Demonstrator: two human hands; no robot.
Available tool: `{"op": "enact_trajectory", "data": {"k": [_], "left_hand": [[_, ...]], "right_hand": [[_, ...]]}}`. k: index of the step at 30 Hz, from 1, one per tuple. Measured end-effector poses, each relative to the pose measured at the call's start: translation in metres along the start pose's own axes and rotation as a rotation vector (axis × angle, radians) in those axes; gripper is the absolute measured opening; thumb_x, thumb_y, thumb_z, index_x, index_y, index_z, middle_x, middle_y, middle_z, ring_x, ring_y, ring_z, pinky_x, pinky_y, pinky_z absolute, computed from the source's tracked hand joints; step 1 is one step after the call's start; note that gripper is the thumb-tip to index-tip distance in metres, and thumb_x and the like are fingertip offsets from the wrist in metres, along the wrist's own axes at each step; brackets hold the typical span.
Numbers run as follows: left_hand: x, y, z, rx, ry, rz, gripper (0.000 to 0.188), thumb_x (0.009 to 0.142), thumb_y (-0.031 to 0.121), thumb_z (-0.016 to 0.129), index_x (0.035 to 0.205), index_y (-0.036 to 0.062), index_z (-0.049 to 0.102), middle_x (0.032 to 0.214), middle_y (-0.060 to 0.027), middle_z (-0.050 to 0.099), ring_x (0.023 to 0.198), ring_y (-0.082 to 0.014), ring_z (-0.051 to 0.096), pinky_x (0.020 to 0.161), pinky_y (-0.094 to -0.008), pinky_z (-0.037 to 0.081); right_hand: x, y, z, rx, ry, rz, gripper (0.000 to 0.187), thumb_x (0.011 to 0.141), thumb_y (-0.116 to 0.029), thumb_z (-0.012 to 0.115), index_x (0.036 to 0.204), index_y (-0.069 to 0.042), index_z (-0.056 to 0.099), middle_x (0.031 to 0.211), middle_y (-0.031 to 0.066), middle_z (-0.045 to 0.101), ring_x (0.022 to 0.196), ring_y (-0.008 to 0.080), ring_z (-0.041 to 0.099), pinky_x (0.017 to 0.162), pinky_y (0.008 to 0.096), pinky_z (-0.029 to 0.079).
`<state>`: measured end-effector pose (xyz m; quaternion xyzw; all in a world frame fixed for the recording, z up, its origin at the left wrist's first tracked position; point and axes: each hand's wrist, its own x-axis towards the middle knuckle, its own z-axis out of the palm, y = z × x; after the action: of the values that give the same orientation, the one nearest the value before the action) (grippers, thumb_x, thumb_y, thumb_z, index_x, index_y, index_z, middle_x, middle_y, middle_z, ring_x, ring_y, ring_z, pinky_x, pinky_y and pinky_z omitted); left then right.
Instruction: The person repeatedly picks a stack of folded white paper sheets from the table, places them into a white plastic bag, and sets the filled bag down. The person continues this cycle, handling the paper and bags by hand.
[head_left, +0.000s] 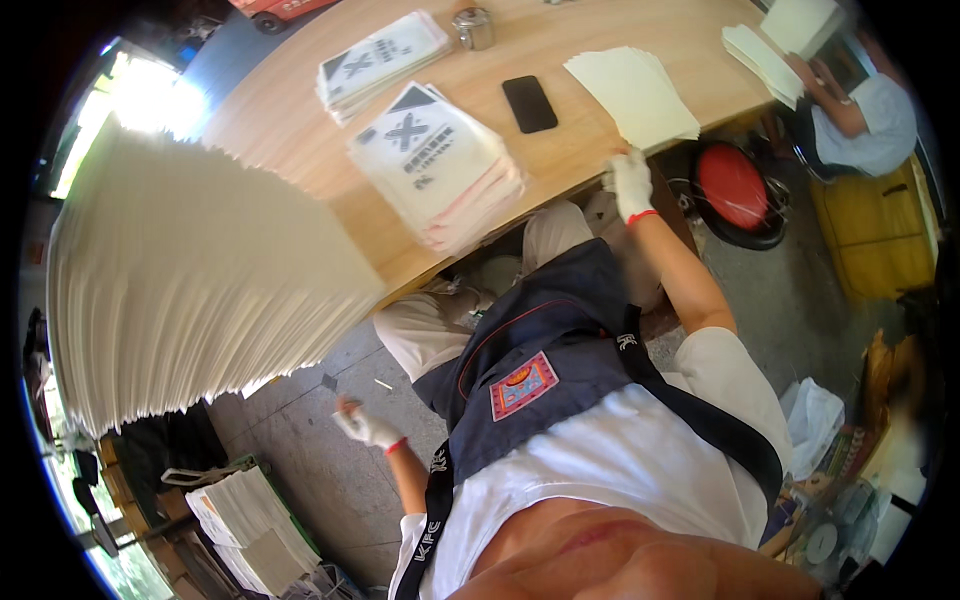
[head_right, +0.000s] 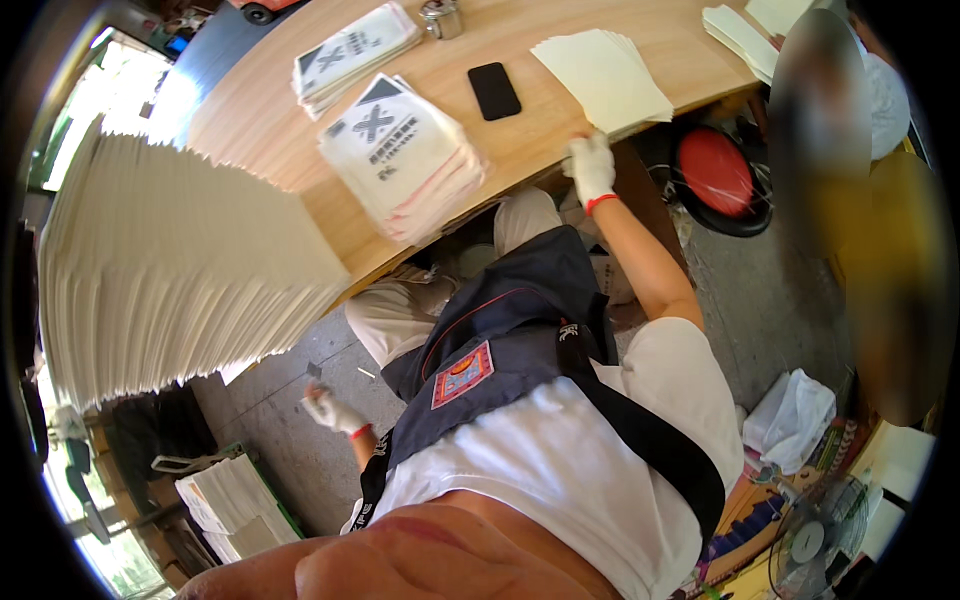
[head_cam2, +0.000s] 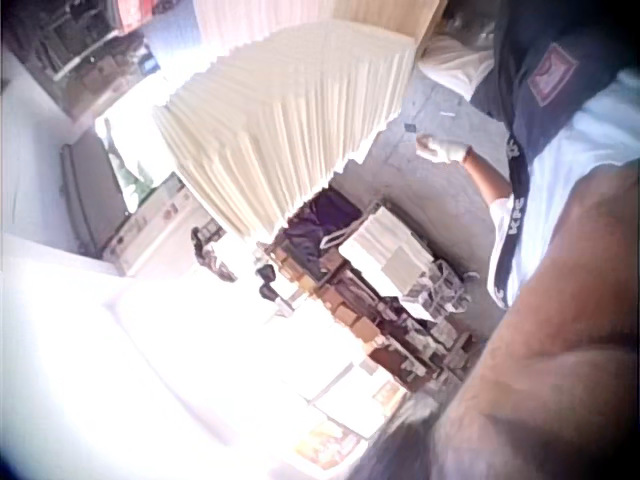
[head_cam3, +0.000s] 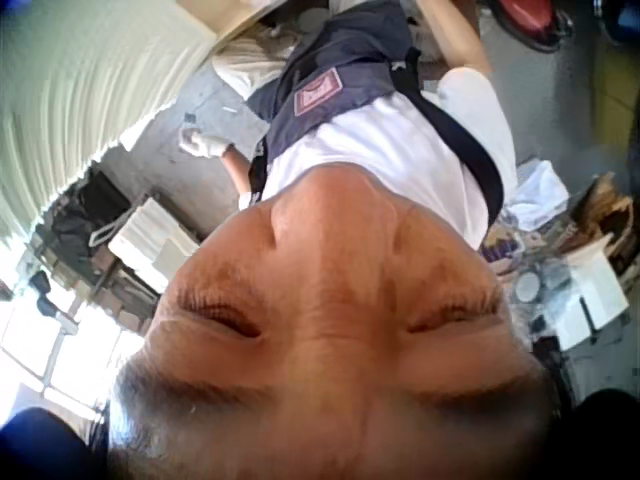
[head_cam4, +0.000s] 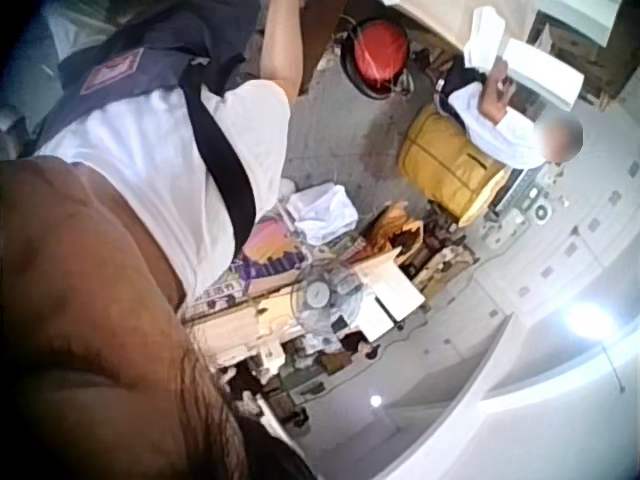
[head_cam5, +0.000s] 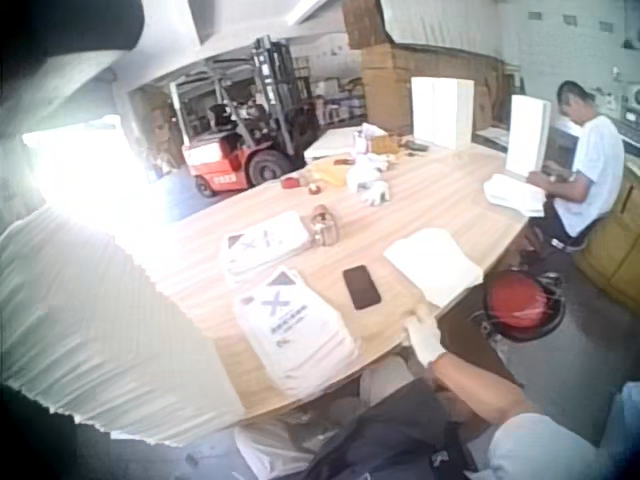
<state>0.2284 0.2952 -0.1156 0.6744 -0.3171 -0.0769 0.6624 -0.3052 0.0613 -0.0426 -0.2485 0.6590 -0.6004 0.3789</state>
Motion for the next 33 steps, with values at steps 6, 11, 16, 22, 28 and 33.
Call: {"op": "enact_trajectory", "data": {"k": [6,11,16,22,28,33], "left_hand": [[-0.072,0.047,0.113,0.271,-0.700,0.265,0.025,0.075,-0.008,0.048,0.095,0.0008,0.061,0.095,-0.0109,0.062,0.089,-0.0215,0.057,0.081,-0.0312,0.045],[-0.059,0.108,0.194,0.122,-0.938,0.526,0.019,0.075,-0.001,0.055,0.093,0.0048,0.061,0.092,-0.0096,0.062,0.088,-0.0269,0.057,0.079,-0.0356,0.045],[-0.027,0.146,0.263,0.297,-0.918,0.651,0.020,0.076,0.009,0.058,0.096,0.0094,0.059,0.096,-0.0078,0.059,0.094,-0.0274,0.054,0.080,-0.0359,0.045],[0.005,0.154,0.333,0.898,-1.066,0.700,0.024,0.078,0.020,0.059,0.101,0.0129,0.057,0.101,-0.0073,0.059,0.100,-0.0257,0.054,0.079,-0.0365,0.047],[0.015,0.133,0.350,1.096,-0.910,0.649,0.025,0.072,0.017,0.059,0.098,0.0147,0.056,0.101,-0.0060,0.057,0.098,-0.0270,0.055,0.073,-0.0403,0.048],[0.033,0.120,0.337,0.812,-0.915,0.607,0.021,0.072,0.013,0.057,0.093,0.0153,0.056,0.100,-0.0048,0.057,0.095,-0.0273,0.055,0.071,-0.0403,0.048]], "right_hand": [[0.072,0.020,-0.077,0.167,-0.088,0.280,0.019,0.089,-0.024,0.049,0.085,-0.006,0.052,0.063,0.0048,0.054,0.042,0.0094,0.043,0.034,0.0220,0.032],[0.088,0.026,-0.076,0.321,-0.088,0.289,0.013,0.086,-0.018,0.054,0.078,-0.009,0.051,0.058,-0.0001,0.049,0.040,0.0062,0.038,0.034,0.0190,0.029],[0.058,0.031,-0.082,0.530,-0.262,0.568,0.018,0.087,-0.028,0.053,0.080,-0.011,0.052,0.063,0.0007,0.051,0.044,0.0095,0.039,0.035,0.0203,0.030],[0.065,0.048,-0.118,0.425,-0.148,0.189,0.014,0.090,-0.018,0.047,0.101,-0.010,0.051,0.076,0.0030,0.055,0.043,0.0103,0.036,0.035,0.0222,0.028],[0.023,-0.008,-0.103,0.562,-0.404,0.065,0.027,0.087,-0.010,0.049,0.113,-0.005,0.047,0.094,0.0067,0.059,0.067,0.0145,0.058,0.047,0.0225,0.045],[-0.040,-0.016,-0.068,0.404,-0.729,0.263,0.044,0.082,-0.015,0.055,0.120,0.004,0.043,0.107,0.0143,0.058,0.089,0.0213,0.062,0.075,0.0308,0.053]]}}
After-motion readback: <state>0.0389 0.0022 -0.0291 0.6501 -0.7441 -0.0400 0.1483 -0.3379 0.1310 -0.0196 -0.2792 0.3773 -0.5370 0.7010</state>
